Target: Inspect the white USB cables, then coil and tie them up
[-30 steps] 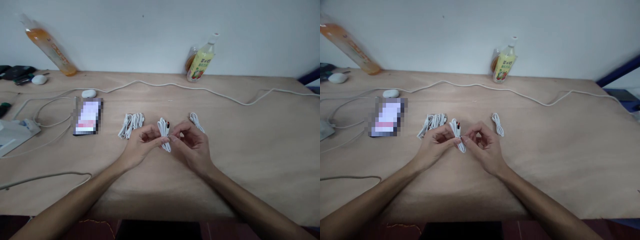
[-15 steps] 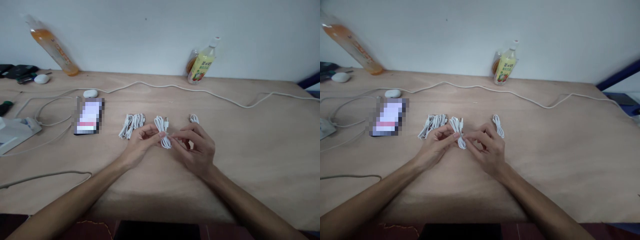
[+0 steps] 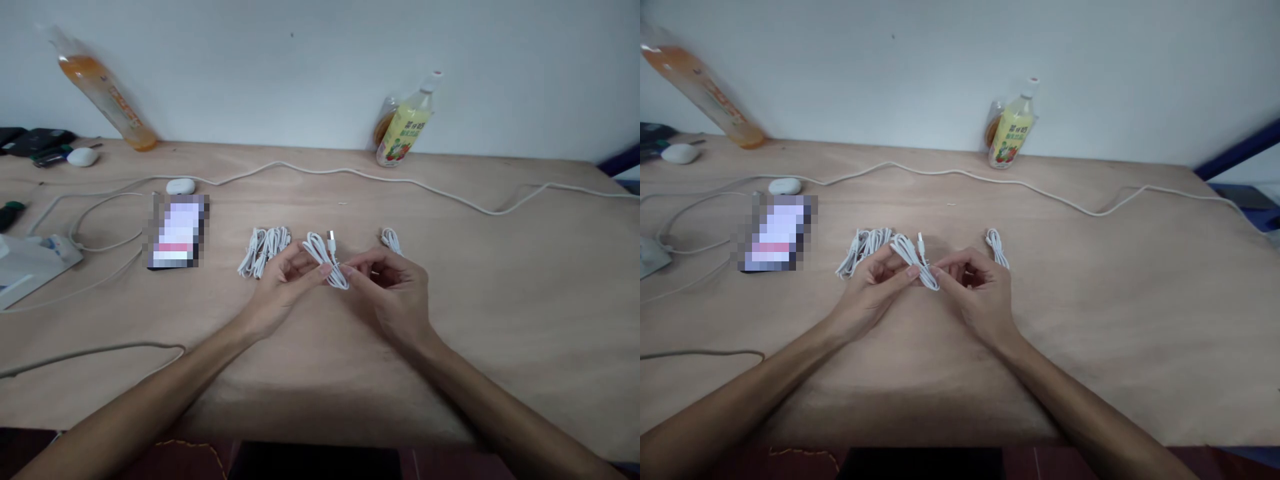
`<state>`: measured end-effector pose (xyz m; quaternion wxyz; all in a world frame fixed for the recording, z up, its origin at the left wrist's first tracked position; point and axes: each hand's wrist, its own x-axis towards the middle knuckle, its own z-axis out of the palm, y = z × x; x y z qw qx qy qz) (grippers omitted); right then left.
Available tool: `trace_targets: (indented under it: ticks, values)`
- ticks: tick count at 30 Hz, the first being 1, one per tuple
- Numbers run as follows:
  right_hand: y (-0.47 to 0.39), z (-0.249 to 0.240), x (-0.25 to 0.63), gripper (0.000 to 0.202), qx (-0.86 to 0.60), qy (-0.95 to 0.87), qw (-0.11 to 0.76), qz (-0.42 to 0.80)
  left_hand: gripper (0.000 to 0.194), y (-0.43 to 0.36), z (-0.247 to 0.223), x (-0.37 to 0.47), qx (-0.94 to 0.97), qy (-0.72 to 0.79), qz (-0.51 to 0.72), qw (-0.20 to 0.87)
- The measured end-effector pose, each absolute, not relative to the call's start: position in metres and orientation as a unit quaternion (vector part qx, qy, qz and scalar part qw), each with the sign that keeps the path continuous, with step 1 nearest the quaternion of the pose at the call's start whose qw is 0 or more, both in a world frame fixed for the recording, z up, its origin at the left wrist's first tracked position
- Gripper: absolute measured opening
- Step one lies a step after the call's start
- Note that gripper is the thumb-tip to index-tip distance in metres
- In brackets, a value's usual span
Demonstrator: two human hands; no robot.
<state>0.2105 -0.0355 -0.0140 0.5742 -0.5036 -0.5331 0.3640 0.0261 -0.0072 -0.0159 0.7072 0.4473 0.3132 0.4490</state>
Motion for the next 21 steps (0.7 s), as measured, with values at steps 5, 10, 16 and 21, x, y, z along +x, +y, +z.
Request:
trace_targets:
  ticks: [5, 10, 16, 21]
  values:
    - [-0.041, -0.016, 0.213, 0.014, -0.453, -0.687, 0.541, 0.171, 0.027, -0.007, -0.018, 0.028, 0.402, 0.327, 0.44, 0.733]
    - [-0.044, -0.021, 0.217, 0.017, -0.345, -0.815, 0.467, -0.009, 0.032, -0.009, -0.02, 0.028, 0.401, 0.33, 0.428, 0.739]
    - [-0.046, -0.022, 0.215, 0.02, -0.324, -0.854, 0.393, -0.108, 0.04, -0.013, -0.017, 0.03, 0.462, 0.372, 0.438, 0.676]
    - [-0.049, -0.023, 0.21, 0.017, -0.306, -0.856, 0.402, -0.108, 0.042, -0.017, -0.016, 0.031, 0.45, 0.391, 0.465, 0.654]
